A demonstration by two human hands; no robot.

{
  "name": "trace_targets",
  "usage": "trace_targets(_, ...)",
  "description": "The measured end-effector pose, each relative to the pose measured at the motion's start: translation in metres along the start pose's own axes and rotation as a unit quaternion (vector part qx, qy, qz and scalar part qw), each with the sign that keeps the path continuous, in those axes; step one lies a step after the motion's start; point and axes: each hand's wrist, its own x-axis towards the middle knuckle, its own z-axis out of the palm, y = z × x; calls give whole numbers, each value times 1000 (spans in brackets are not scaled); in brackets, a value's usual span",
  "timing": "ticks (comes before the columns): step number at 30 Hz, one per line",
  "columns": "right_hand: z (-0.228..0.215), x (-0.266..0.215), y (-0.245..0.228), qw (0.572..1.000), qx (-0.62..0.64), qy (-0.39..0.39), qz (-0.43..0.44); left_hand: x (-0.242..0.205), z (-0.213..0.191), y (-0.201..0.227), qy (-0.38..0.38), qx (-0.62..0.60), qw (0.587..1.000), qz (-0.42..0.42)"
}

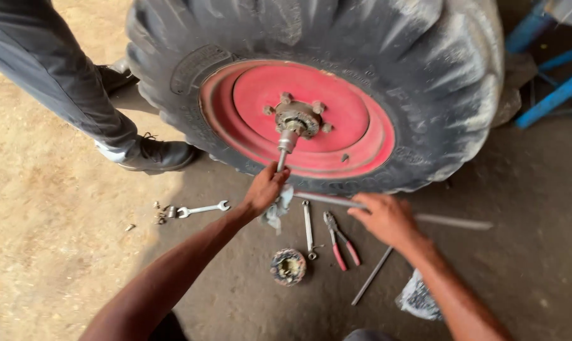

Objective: The recorder is maintaining a tractor by repairing the wheel hub, removing and cleaning components, and using various hand tools.

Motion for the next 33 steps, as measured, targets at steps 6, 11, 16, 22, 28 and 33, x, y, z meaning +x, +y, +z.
trace_targets(6, -42, 1, -65, 987, -149, 52, 11, -2, -4, 10, 36, -52, 998, -12)
trace_targets(11, -45, 2, -88, 975, -211, 22, 60, -3, 6, 9, 63, -151, 985, -47)
trace_targets(16, 7, 4, -38, 968, -196, 55, 143, 13, 14, 21, 101, -106, 989, -20)
trace_targets(22, -17, 5, -61, 964, -155, 206, 69, 27, 30, 17, 155, -124, 979, -46)
trace_targets(28, 64, -40, 63, 465, 584, 614, 255, 45, 26, -18, 130, -211, 969, 6)
trace_targets(33, 28, 0, 103, 185, 819, 504, 204, 46, 20, -9, 95, -261, 961, 11)
